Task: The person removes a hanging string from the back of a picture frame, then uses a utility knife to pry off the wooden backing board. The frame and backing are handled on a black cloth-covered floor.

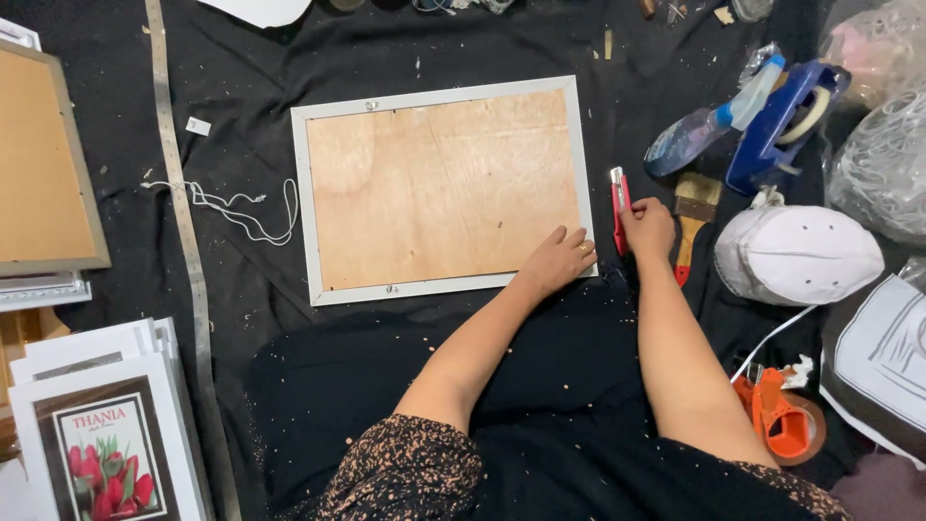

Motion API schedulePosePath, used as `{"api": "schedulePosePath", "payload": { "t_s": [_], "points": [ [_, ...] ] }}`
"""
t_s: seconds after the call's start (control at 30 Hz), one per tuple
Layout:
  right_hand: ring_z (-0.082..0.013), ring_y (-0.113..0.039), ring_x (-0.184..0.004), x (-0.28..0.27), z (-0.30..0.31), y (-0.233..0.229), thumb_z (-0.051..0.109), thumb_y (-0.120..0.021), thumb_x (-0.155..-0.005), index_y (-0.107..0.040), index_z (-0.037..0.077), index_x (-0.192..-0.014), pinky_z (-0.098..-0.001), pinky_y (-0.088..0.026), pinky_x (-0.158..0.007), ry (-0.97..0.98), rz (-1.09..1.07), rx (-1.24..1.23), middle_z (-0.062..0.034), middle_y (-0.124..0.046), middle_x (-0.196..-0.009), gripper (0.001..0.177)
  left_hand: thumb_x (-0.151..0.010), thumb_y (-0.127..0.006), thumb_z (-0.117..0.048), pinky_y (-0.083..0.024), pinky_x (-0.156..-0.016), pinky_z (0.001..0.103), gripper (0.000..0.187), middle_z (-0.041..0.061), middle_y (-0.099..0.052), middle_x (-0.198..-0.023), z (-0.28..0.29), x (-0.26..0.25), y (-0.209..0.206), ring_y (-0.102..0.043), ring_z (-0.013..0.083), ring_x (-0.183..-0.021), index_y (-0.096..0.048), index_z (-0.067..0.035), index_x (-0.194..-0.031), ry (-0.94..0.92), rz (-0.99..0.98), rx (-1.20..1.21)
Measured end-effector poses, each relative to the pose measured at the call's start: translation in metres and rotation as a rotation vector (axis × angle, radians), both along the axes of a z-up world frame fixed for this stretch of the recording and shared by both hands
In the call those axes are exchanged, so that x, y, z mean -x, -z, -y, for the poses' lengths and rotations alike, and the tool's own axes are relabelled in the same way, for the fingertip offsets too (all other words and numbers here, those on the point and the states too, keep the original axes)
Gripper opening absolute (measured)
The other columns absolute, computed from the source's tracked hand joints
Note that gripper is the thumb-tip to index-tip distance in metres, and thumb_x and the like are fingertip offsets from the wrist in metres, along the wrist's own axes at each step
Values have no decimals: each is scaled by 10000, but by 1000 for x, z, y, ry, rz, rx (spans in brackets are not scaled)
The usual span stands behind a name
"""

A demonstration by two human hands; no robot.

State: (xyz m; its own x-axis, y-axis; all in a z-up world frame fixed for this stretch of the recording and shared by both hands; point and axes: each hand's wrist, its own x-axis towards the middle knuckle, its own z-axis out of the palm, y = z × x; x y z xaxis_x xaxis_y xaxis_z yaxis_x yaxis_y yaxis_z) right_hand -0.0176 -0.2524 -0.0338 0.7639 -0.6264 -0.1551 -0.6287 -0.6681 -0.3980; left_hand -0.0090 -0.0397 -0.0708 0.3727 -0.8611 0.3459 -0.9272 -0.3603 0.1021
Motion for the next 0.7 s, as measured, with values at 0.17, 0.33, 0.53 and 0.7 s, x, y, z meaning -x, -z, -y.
{"api": "schedulePosePath", "payload": {
  "t_s": [0.17, 0.33, 0.53, 0.7],
  "points": [
    [-493, -618, -1076, -4, -37, -35, 228, -841, -841, -622, 42, -1252, -598, -537, -891, -105, -56, 133, -211, -622, -1136, 501, -991, -568, -232, -474, -1047, 542, 132, 62, -606, -1194, -8, 15, -15, -533, 286, -1318, -591, -196, -1115, -68, 1, 53],
    [-495, -654, -915, -24, -49, -55, 166, -688, -921, -592, -8, -1211, -552, -576, -760, -132, 277, 324, -217, -555, -1027, 352, -999, -526, -163, -469, -1036, 673, 115, 123, -621, -1201, -9, 27, -24, -605, 336, -1246, -608, -161, -1079, -158, 70, 231],
    [-533, -580, -1156, -115, -147, -116, 236, -478, -988, -520, -19, -1351, -624, -499, -942, -497, 110, -125, -290, -547, -1215, 445, -927, -606, -257, -393, -1050, 794, 189, 68, -731, -1129, -30, 19, -51, -659, 342, -1158, -716, -271, -1080, -236, 24, 254],
    [-473, -666, -1079, -182, -234, -113, 336, -453, -1055, -434, 210, -1517, -579, -548, -876, -815, -38, -24, -193, -598, -1136, 479, -980, -543, -183, -515, -978, 666, 194, 124, -689, -1059, -62, 8, -7, -682, 391, -1120, -653, -207, -1138, -117, 99, 432]
  ]
}}
